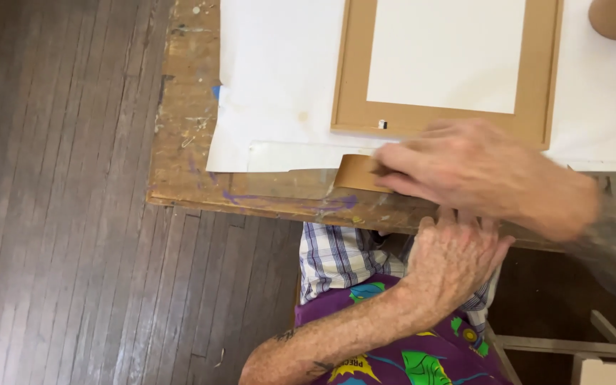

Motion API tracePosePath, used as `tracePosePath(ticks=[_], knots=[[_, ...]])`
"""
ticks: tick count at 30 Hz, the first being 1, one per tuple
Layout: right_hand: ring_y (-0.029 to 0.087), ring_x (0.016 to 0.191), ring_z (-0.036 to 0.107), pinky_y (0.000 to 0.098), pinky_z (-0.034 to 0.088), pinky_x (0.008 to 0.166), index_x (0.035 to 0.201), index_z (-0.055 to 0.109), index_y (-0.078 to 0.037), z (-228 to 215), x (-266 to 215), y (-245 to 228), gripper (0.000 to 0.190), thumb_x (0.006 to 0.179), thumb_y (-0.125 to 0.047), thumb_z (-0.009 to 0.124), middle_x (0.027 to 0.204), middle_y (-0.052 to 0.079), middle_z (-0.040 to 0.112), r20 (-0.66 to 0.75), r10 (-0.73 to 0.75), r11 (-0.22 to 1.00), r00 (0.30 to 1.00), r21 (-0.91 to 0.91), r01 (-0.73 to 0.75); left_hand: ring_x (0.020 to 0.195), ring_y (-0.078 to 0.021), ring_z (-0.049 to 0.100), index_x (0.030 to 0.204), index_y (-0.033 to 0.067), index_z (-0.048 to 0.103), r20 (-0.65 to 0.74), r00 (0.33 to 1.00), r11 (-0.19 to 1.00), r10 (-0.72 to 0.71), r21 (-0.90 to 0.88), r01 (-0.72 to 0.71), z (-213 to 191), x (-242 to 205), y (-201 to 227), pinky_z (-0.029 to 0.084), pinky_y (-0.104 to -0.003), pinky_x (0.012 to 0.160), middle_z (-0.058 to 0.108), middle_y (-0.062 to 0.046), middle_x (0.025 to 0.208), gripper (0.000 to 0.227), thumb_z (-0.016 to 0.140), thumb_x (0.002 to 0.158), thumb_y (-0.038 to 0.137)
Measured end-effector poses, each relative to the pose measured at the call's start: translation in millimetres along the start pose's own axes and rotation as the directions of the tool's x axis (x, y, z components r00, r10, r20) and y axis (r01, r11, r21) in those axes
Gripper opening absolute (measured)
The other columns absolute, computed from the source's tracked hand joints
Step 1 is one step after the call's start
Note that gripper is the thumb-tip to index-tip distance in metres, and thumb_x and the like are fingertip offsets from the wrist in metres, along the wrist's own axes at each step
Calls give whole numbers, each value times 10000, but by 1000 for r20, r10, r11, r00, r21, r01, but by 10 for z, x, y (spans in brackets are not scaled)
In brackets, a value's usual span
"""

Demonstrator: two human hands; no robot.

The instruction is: The person is finishing the back of a picture frame by applying brown paper tape to the edges, smoothing it down with a cloth, trimming the excess tape with a utility knife, and then using a power drill.

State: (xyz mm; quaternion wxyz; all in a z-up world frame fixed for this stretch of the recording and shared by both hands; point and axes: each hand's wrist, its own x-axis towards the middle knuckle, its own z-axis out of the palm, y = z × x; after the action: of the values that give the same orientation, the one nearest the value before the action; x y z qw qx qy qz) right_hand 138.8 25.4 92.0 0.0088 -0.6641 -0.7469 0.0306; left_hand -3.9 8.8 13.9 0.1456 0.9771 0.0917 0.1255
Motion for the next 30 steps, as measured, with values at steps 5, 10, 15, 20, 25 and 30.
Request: tracePosePath(ticks=[5, 10, 15, 20, 25, 30], knots=[[131, 397, 607, 237, 539, 342, 1180, 556, -167, 135, 464, 32, 230, 1111, -384, 527, 559, -8, 602, -6, -66, 998, 998, 17, 66, 684, -205, 568, 1024, 129, 646, -105, 993, 998, -52, 31, 56, 41, -14, 47, 437, -353, 510, 587, -40, 823, 503, 791, 877, 589], [114, 337, 503, 239, 424, 320, 1155, 586, -110, 88, 779, -31, 256, 1088, -358, 590, 517, -6, 570, -136, -142, 986, 980, 69, 152, 672, -242, 526, 965, 103, 648, -203, 974, 995, -98, -39, 92, 188, -22, 104, 378, -364, 510, 609, -132, 953, 382, 812, 862, 432], [98, 299, 403, 246, 343, 298, 1151, 595, -123, 56, 957, -122, 281, 1100, -397, 565, 481, -23, 512, -170, -155, 987, 973, 18, 160, 713, -239, 532, 879, 157, 659, -130, 986, 993, -104, -61, 96, 272, -55, 127, 390, -372, 542, 592, -81, 880, 385, 830, 868, 501], [90, 355, 479, 224, 407, 341, 1130, 602, -98, -155, 901, -205, 166, 1080, -253, 637, 661, -8, 613, -217, -105, 963, 971, 222, 154, 696, -228, 549, 760, 172, 693, -73, 995, 996, -64, -75, 58, 205, -45, 88, 419, -372, 534, 607, -54, 796, 429, 780, 902, 567], [199, 887, 750, 259, 557, 734, 1164, 619, 29, -783, -284, -294, 182, 1007, -64, 621, 1186, 156, 753, -377, 395, 825, 838, 546, -144, 737, -268, 644, 1145, 118, 627, -2, 999, 996, -36, -81, 36, -72, 68, 14, 506, -391, 488, 633, -124, 1105, 478, 730, 889, 509], [341, 1046, 810, 352, 719, 831, 1257, 484, -49, 26, -1555, -95, 304, 1196, -346, 462, 1109, 194, 689, -455, 748, 617, 484, 744, -255, 640, -173, 650, 1088, 84, 544, 95, 995, 1000, 19, -22, -17, -221, 121, -112, 542, -288, 420, 626, -203, 1303, 466, 621, 988, 532]])
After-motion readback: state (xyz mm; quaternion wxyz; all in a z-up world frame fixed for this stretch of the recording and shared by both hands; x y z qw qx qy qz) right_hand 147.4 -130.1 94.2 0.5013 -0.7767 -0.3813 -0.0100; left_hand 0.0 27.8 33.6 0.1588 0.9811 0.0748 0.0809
